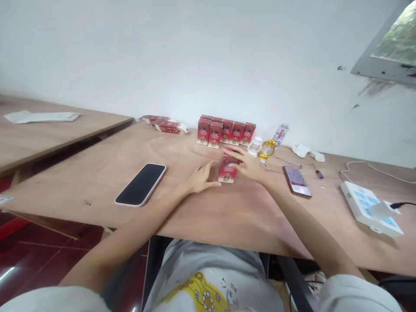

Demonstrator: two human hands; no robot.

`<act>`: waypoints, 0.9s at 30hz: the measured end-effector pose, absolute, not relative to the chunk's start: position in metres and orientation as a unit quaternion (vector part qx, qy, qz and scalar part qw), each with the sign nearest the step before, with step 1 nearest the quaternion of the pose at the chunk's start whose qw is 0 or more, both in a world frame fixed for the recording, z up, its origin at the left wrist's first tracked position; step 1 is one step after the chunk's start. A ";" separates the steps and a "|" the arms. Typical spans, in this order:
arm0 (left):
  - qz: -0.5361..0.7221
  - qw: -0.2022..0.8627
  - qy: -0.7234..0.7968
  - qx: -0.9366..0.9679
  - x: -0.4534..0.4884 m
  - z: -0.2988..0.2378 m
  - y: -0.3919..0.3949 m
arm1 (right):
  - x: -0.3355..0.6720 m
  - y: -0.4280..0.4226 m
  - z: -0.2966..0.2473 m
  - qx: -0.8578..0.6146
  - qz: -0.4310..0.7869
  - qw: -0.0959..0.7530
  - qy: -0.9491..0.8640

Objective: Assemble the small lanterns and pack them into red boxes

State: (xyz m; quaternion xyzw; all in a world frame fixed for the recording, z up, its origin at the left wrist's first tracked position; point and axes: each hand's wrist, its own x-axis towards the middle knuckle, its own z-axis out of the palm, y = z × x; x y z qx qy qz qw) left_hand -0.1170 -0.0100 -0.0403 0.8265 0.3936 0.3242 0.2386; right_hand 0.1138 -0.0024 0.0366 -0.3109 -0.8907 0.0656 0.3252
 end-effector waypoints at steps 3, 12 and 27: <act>0.243 0.144 0.440 0.853 -0.118 -0.051 -0.004 | 0.127 0.052 0.037 -0.407 0.040 0.341 -0.847; 0.081 0.060 0.480 0.871 -0.113 -0.039 -0.015 | 0.082 0.150 0.020 -0.526 0.011 0.405 -0.748; 0.054 0.059 0.494 0.866 -0.107 -0.035 -0.018 | 0.150 0.117 0.061 -0.598 -0.235 0.029 -0.766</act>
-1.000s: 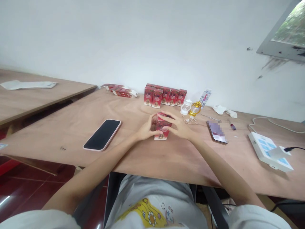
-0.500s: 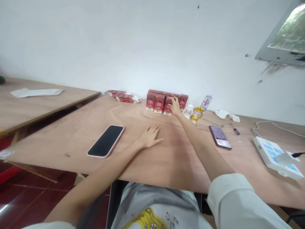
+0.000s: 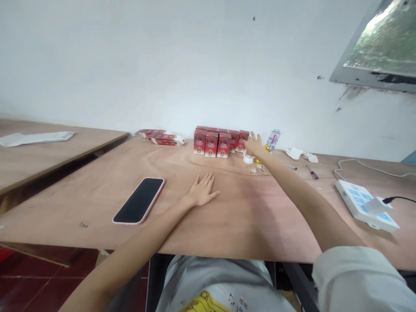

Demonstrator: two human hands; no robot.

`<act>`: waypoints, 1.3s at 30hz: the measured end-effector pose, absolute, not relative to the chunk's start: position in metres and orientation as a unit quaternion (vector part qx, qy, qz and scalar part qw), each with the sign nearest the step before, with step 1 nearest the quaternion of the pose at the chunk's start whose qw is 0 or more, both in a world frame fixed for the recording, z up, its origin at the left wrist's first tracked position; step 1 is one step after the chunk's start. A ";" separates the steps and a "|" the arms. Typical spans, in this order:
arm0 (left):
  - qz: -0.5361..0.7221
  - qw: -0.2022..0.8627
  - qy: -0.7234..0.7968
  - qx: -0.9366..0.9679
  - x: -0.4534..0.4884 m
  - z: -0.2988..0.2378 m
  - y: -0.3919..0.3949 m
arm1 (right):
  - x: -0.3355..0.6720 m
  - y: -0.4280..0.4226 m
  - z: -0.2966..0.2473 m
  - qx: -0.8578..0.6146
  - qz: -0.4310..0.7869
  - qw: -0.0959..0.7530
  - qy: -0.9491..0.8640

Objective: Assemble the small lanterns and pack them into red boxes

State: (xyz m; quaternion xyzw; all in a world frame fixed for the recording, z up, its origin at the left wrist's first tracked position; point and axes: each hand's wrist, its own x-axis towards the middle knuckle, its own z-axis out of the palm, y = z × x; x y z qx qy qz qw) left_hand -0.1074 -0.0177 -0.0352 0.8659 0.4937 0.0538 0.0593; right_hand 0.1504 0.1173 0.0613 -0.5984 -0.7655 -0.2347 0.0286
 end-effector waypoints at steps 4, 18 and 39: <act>0.054 0.055 0.493 0.866 -0.108 -0.037 -0.017 | 0.165 0.106 0.056 -0.586 -0.217 0.001 -0.781; 0.228 0.162 0.464 0.840 -0.107 -0.035 -0.013 | 0.165 0.040 0.054 -0.567 0.002 0.395 -0.723; 0.600 0.343 0.410 0.596 -0.087 -0.031 -0.019 | 0.174 0.052 -0.026 -0.647 -0.023 0.234 -0.725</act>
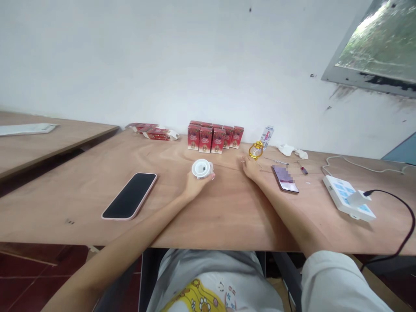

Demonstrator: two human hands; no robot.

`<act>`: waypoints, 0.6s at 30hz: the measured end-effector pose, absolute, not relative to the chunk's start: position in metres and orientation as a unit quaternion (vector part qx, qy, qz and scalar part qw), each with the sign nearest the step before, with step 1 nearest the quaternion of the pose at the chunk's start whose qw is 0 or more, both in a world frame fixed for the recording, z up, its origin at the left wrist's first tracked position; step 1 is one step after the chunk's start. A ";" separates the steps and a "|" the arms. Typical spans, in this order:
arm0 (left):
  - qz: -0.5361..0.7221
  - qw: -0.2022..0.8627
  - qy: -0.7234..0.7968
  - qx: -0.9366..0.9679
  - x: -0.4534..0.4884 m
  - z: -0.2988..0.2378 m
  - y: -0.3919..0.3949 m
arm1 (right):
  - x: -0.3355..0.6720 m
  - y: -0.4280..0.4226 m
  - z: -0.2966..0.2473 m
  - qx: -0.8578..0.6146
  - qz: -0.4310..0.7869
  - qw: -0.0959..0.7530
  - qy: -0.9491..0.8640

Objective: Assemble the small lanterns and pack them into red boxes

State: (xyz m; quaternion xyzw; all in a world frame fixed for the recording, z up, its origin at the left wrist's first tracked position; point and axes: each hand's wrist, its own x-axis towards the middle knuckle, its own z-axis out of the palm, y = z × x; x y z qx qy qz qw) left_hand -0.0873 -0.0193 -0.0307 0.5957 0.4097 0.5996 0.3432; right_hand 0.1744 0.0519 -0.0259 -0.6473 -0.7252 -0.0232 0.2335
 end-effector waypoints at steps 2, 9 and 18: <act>0.594 0.328 0.423 0.600 -0.090 -0.032 -0.017 | 0.182 0.064 -0.022 -0.650 -0.020 0.194 -0.735; 0.595 0.290 0.448 0.602 -0.098 -0.033 -0.010 | 0.194 0.092 -0.008 -0.626 0.013 0.061 -0.777; 0.564 0.239 0.431 0.663 -0.100 -0.031 -0.016 | 0.189 0.091 -0.008 -0.639 0.030 0.037 -0.768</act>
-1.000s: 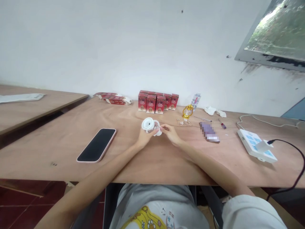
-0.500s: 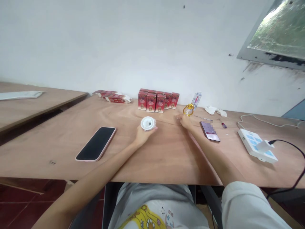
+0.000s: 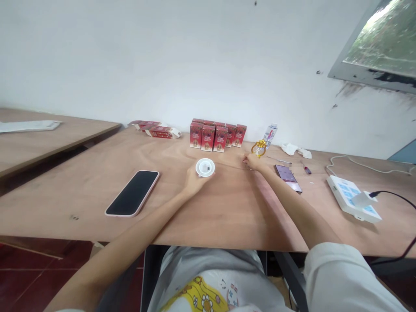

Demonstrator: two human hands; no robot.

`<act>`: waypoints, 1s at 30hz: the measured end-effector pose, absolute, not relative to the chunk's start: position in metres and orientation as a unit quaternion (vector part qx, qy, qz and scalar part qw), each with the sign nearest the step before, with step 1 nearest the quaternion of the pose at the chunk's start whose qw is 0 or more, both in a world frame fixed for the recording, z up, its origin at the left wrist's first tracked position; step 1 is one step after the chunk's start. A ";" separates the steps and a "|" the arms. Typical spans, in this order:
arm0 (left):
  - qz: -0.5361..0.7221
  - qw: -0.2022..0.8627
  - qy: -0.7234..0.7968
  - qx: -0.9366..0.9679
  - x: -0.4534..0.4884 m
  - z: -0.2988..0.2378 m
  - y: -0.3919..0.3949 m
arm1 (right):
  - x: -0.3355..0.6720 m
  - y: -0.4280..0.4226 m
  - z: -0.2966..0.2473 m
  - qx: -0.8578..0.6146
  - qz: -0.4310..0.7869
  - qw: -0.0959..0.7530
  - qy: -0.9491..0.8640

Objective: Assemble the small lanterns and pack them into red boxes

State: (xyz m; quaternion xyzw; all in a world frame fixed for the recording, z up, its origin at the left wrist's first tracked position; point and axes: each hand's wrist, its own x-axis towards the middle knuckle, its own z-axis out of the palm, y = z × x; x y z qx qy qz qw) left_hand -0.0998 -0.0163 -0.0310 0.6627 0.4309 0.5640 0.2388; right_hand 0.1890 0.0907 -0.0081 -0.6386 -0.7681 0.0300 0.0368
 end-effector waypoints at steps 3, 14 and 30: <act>0.553 0.209 0.412 0.694 -0.102 -0.029 -0.020 | 0.182 0.082 -0.005 -0.639 0.040 0.074 -0.765; 0.486 0.109 0.449 0.742 -0.106 -0.020 -0.023 | 0.115 0.022 -0.017 -0.525 0.258 0.355 -0.730; 0.316 0.014 0.520 0.793 -0.106 -0.023 -0.021 | 0.063 -0.044 -0.021 -0.394 0.443 0.598 -0.539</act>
